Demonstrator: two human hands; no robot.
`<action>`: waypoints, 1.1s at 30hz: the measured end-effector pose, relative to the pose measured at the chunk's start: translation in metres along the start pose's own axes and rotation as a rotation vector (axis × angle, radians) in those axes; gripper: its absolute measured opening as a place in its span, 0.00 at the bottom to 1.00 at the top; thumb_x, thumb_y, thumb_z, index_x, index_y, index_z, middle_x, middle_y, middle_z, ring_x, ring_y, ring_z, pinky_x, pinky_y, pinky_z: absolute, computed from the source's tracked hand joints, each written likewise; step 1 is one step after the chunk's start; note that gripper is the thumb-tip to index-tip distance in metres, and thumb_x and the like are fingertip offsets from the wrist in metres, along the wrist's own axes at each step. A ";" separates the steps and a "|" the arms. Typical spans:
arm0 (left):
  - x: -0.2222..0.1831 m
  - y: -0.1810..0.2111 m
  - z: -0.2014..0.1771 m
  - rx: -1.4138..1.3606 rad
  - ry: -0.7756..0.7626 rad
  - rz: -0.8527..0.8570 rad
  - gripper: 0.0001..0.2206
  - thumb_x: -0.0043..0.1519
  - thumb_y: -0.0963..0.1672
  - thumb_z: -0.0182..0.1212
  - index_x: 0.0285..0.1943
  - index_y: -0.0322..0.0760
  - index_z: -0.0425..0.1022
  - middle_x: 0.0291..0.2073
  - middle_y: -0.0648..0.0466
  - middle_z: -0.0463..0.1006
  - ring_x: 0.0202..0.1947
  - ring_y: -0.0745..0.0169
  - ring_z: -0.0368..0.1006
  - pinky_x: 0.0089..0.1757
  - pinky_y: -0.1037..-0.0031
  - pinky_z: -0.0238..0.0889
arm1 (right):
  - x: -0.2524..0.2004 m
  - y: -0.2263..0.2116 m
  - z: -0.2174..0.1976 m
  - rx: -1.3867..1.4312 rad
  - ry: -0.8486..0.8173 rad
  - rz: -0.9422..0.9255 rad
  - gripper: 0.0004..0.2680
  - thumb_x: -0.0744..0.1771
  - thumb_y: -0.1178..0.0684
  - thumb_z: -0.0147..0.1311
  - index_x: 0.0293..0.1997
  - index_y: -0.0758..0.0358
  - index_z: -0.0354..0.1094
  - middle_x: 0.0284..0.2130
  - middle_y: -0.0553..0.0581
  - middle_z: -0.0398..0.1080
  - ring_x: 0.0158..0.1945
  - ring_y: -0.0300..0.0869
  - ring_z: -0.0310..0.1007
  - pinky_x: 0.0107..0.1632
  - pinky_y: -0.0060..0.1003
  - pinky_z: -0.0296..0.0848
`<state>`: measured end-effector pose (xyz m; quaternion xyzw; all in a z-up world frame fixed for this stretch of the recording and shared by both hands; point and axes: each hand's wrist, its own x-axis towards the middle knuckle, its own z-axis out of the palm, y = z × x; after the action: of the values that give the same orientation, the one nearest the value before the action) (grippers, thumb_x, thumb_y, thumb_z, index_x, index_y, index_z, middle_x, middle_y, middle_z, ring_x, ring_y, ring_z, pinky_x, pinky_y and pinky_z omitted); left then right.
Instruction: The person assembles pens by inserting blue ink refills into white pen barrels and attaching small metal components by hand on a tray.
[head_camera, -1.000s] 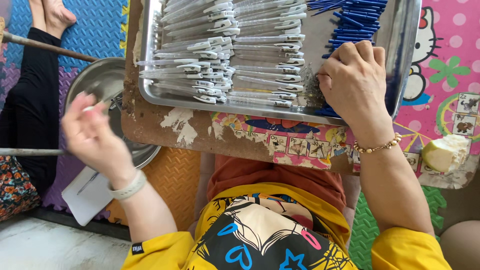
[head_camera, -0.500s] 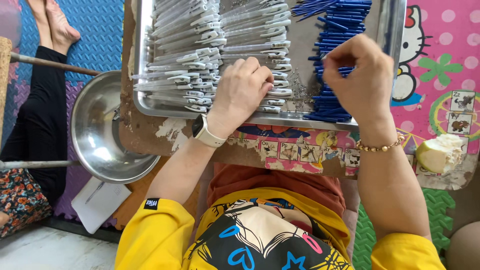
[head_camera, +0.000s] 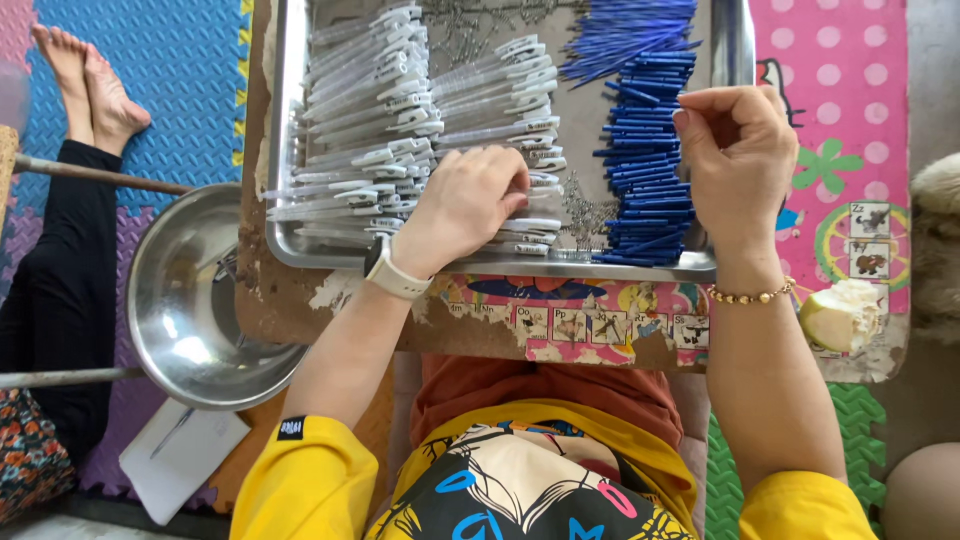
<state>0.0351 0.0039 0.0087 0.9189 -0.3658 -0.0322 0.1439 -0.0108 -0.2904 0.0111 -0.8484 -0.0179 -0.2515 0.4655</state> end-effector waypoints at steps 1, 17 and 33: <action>0.000 0.001 -0.005 -0.260 0.070 0.023 0.06 0.67 0.44 0.66 0.43 0.41 0.72 0.33 0.54 0.78 0.32 0.58 0.74 0.34 0.68 0.65 | 0.003 0.000 -0.002 -0.022 0.007 -0.008 0.05 0.74 0.69 0.66 0.51 0.66 0.77 0.43 0.59 0.72 0.41 0.40 0.71 0.42 0.29 0.74; 0.009 0.001 0.032 -0.573 0.464 0.083 0.20 0.73 0.52 0.51 0.63 0.38 0.78 0.32 0.55 0.75 0.25 0.68 0.68 0.27 0.77 0.65 | 0.115 0.084 0.082 -1.212 -0.367 -0.659 0.02 0.65 0.49 0.63 0.36 0.40 0.80 0.34 0.43 0.73 0.45 0.43 0.71 0.44 0.36 0.73; 0.007 0.000 0.027 -0.606 0.437 -0.122 0.28 0.71 0.57 0.45 0.66 0.34 0.75 0.51 0.46 0.86 0.42 0.58 0.86 0.37 0.74 0.80 | 0.048 -0.001 0.037 -0.552 -0.072 -0.611 0.06 0.73 0.61 0.75 0.46 0.60 0.80 0.40 0.54 0.68 0.44 0.49 0.69 0.44 0.41 0.71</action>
<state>0.0359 -0.0073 -0.0171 0.8401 -0.2452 0.0492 0.4814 0.0462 -0.2703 0.0170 -0.9054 -0.2170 -0.3435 0.1233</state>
